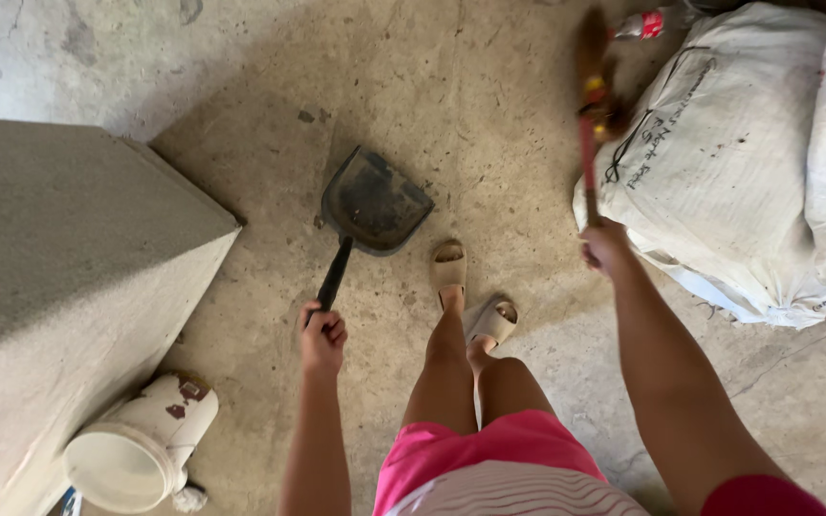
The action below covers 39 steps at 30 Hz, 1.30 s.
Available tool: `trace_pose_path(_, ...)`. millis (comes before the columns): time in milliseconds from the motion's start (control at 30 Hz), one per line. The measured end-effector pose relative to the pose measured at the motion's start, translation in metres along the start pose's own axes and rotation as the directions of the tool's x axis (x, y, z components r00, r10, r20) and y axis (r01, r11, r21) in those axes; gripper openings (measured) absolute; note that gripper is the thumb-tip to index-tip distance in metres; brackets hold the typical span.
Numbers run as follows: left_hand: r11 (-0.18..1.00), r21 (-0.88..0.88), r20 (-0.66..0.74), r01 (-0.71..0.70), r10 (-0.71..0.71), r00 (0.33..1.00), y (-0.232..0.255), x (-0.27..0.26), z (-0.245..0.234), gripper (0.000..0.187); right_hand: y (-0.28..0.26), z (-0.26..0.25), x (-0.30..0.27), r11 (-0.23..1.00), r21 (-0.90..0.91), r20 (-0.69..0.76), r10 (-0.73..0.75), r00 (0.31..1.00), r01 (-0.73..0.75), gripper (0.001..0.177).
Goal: The person sweeps debris from the concrete floor into a handheld dustpan using a small broom, moving across different areas of the workspace.
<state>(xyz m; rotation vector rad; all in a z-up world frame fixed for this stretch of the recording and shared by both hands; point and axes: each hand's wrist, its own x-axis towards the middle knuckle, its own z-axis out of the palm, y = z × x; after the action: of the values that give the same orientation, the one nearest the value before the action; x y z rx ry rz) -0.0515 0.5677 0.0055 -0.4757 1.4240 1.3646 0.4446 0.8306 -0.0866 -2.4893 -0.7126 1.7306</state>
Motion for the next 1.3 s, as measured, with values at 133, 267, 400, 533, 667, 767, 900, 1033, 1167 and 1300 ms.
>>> trace_pose_path(133,0.997,0.051,-0.052,0.052,-0.049,0.997,0.001,-0.005,0.019,0.023,0.029,0.077,-0.036,0.952,-0.305,0.091,0.019,0.996,0.010,0.037)
trace_pose_path(267,0.998,0.053,0.013,0.021,-0.021,1.000,-0.001,-0.007,0.020,0.026,0.070,0.096,-0.106,0.943,-0.325,0.151,-0.025,0.988,0.073,0.042)
trace_pose_path(400,1.000,0.016,-0.001,0.024,-0.024,1.000,-0.008,-0.008,0.012,0.028,0.080,0.046,-0.149,0.992,-0.052,0.214,-0.104,0.971,0.117,0.053)
trace_pose_path(533,0.999,-0.023,-0.035,0.042,-0.043,0.998,-0.013,-0.011,0.004,0.029,0.051,0.011,-0.173,0.941,-0.235,0.142,-0.216,0.966,0.245,0.049)
trace_pose_path(667,0.998,-0.043,-0.054,0.041,-0.043,0.998,-0.020,-0.014,0.001,0.028,-0.031,0.021,-0.116,0.821,-0.442,0.093,-0.360,0.928,0.362,0.022)
trace_pose_path(767,0.997,-0.071,-0.060,0.039,-0.043,0.997,-0.026,-0.016,-0.002,0.028,-0.123,0.048,-0.057,0.697,-0.500,0.110,-0.538,0.836,0.515,0.026)
trace_pose_path(900,0.996,-0.087,-0.046,0.013,-0.017,0.999,-0.035,-0.023,-0.002,0.026,-0.193,0.094,-0.047,0.820,-0.514,0.097,-0.237,0.967,0.253,0.026)
trace_pose_path(1033,0.998,-0.035,-0.099,0.046,-0.050,0.994,-0.034,-0.032,0.002,0.026,-0.147,0.133,-0.081,0.590,-0.775,0.134,-0.199,0.971,0.227,0.052)
trace_pose_path(1167,0.998,0.002,-0.122,0.067,-0.067,0.990,-0.036,-0.027,0.003,0.026,-0.045,0.113,-0.091,0.339,-0.904,0.209,-0.179,0.961,0.259,0.071)
trace_pose_path(1300,0.999,-0.005,-0.072,0.042,-0.042,0.996,-0.038,-0.022,-0.002,0.025,0.062,0.055,-0.089,0.262,-0.925,0.232,-0.189,0.954,0.277,0.072)
